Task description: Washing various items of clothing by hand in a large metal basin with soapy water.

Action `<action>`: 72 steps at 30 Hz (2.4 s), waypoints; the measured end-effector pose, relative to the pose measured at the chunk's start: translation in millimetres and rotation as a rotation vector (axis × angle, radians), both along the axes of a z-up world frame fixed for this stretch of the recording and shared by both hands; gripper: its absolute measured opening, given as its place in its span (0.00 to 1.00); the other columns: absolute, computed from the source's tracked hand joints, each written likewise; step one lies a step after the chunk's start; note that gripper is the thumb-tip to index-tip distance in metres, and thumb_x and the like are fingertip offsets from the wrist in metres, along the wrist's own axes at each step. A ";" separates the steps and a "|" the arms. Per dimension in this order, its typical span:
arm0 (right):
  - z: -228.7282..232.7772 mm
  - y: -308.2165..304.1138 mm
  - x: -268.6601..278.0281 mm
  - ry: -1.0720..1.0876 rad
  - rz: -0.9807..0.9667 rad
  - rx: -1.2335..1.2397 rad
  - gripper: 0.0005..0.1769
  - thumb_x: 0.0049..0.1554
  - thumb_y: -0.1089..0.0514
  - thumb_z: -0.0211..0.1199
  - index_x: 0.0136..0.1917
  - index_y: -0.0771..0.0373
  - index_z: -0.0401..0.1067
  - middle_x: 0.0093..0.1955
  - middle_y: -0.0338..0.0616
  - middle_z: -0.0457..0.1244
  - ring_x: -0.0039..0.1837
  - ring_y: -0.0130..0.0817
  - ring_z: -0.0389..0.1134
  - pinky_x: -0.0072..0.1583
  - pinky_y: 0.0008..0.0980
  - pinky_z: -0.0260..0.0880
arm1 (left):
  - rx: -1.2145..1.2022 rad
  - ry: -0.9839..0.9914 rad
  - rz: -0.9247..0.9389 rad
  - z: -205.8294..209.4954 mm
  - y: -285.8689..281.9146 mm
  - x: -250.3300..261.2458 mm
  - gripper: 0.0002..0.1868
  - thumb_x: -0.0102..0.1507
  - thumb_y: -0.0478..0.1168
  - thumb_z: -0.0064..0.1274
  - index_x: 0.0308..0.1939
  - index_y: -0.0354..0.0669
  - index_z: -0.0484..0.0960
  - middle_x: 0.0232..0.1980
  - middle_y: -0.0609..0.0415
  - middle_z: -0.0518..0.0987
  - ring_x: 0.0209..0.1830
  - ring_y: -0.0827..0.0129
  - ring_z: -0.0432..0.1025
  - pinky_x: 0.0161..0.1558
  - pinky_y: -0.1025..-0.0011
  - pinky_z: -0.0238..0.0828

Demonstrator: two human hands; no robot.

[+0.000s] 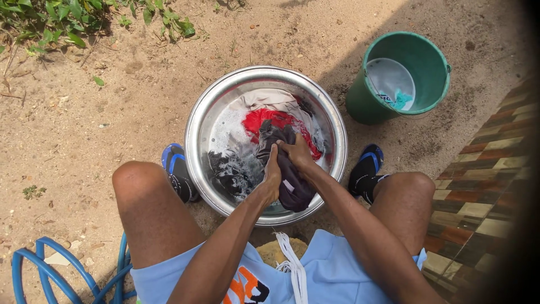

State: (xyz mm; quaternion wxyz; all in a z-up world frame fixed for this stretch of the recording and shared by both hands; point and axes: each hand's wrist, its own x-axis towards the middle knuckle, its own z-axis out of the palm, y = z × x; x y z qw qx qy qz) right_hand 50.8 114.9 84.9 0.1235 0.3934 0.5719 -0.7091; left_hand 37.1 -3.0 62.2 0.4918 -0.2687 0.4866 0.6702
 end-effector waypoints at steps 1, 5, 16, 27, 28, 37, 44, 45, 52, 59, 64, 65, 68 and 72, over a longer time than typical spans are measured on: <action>6.8 -9.0 1.7 0.132 -0.058 0.217 0.23 0.59 0.49 0.67 0.56 0.71 0.72 0.43 0.45 0.68 0.43 0.34 0.68 0.45 0.41 0.70 | 0.010 0.032 -0.010 -12.1 1.0 -3.4 0.49 0.61 0.80 0.35 0.69 0.47 0.73 0.61 0.53 0.79 0.57 0.62 0.74 0.56 0.60 0.70; 83.1 -46.2 4.1 0.273 -0.189 0.599 0.20 0.61 0.47 0.64 0.51 0.67 0.77 0.41 0.41 0.70 0.42 0.25 0.71 0.47 0.33 0.70 | 0.068 -0.017 0.044 -8.4 2.0 -37.7 0.45 0.60 0.79 0.38 0.60 0.45 0.79 0.51 0.50 0.82 0.46 0.59 0.77 0.51 0.57 0.74; -1.6 -29.3 22.6 0.057 0.308 0.766 0.48 0.68 0.31 0.50 0.27 0.77 0.70 0.24 0.60 0.57 0.29 0.46 0.60 0.39 0.48 0.60 | -0.531 0.485 -0.269 -104.5 -5.5 -28.2 0.20 0.68 0.50 0.49 0.40 0.34 0.82 0.36 0.51 0.76 0.30 0.68 0.67 0.34 0.65 0.66; -11.4 18.9 23.5 0.300 -0.306 0.023 0.25 0.68 0.46 0.56 0.47 0.74 0.70 0.41 0.46 0.61 0.44 0.36 0.61 0.47 0.45 0.61 | -0.327 0.615 -0.339 77.6 15.9 -27.7 0.25 0.68 0.54 0.50 0.34 0.31 0.85 0.29 0.43 0.80 0.30 0.52 0.74 0.37 0.53 0.68; 9.7 23.1 20.2 0.198 -0.183 0.346 0.28 0.67 0.43 0.53 0.45 0.73 0.69 0.38 0.51 0.62 0.42 0.40 0.63 0.47 0.46 0.61 | -0.425 0.793 -0.460 91.6 15.0 -26.3 0.28 0.68 0.56 0.48 0.35 0.31 0.85 0.30 0.38 0.80 0.33 0.46 0.75 0.40 0.50 0.68; 85.4 35.1 4.2 0.333 -0.042 0.836 0.32 0.68 0.35 0.45 0.51 0.69 0.67 0.38 0.56 0.64 0.42 0.46 0.68 0.46 0.48 0.63 | -0.587 1.350 -0.585 157.4 -3.6 -26.2 0.28 0.71 0.53 0.46 0.35 0.27 0.82 0.34 0.29 0.79 0.39 0.34 0.75 0.44 0.43 0.66; 94.9 45.8 -6.6 0.439 -0.103 1.009 0.31 0.71 0.40 0.46 0.40 0.69 0.65 0.34 0.57 0.59 0.36 0.47 0.60 0.42 0.48 0.58 | -0.602 1.282 -0.548 219.2 -19.2 -39.7 0.26 0.69 0.50 0.48 0.34 0.26 0.81 0.31 0.28 0.78 0.34 0.35 0.75 0.40 0.42 0.66; 76.9 56.3 -6.7 0.438 -0.106 1.009 0.31 0.71 0.40 0.46 0.40 0.69 0.65 0.34 0.57 0.59 0.36 0.47 0.60 0.42 0.48 0.58 | -0.602 1.284 -0.551 212.6 -26.4 -48.6 0.26 0.69 0.50 0.48 0.34 0.26 0.81 0.31 0.28 0.78 0.34 0.35 0.75 0.40 0.42 0.66; 55.3 73.0 -4.5 0.109 -0.518 0.365 0.23 0.71 0.44 0.49 0.49 0.67 0.68 0.41 0.48 0.60 0.43 0.34 0.62 0.49 0.46 0.66 | -0.758 1.230 -0.768 158.0 -34.9 -52.7 0.29 0.66 0.54 0.51 0.32 0.23 0.82 0.32 0.25 0.78 0.37 0.32 0.76 0.45 0.43 0.69; 1.7 -6.5 4.7 -0.042 -0.713 -0.033 0.33 0.73 0.35 0.44 0.51 0.69 0.66 0.41 0.42 0.54 0.41 0.32 0.56 0.47 0.45 0.64 | -0.272 0.280 -0.592 88.3 -1.9 -27.5 0.46 0.74 0.67 0.25 0.32 0.33 0.87 0.34 0.38 0.84 0.39 0.48 0.80 0.52 0.50 0.71; 93.6 -98.6 37.3 0.269 -0.168 0.741 0.29 0.68 0.46 0.50 0.34 0.70 0.66 0.30 0.62 0.59 0.33 0.49 0.62 0.41 0.51 0.59 | 0.325 -0.103 -0.111 -100.8 -20.9 -36.9 0.38 0.69 0.70 0.41 0.27 0.40 0.82 0.30 0.47 0.79 0.27 0.54 0.73 0.30 0.46 0.68; 95.4 -107.8 47.6 0.367 -0.055 0.840 0.27 0.66 0.48 0.50 0.33 0.70 0.67 0.29 0.64 0.59 0.34 0.55 0.64 0.41 0.51 0.60 | 0.190 -0.057 -0.120 -94.5 -21.4 -30.3 0.37 0.68 0.69 0.43 0.28 0.39 0.83 0.30 0.47 0.79 0.27 0.55 0.72 0.30 0.48 0.68; 8.3 -68.4 42.2 0.246 0.126 0.958 0.26 0.67 0.52 0.47 0.33 0.72 0.66 0.30 0.67 0.59 0.34 0.60 0.66 0.39 0.54 0.61 | -0.223 0.098 -0.146 -71.5 -28.1 -19.8 0.33 0.66 0.66 0.50 0.31 0.36 0.84 0.32 0.48 0.80 0.28 0.60 0.72 0.32 0.53 0.68; 44.0 -89.0 46.1 0.140 0.096 0.978 0.27 0.67 0.52 0.46 0.34 0.72 0.69 0.32 0.67 0.61 0.35 0.63 0.67 0.41 0.56 0.64 | -0.624 0.274 -0.190 -37.2 -25.0 -15.4 0.30 0.65 0.62 0.57 0.33 0.33 0.85 0.33 0.49 0.80 0.28 0.65 0.71 0.33 0.57 0.68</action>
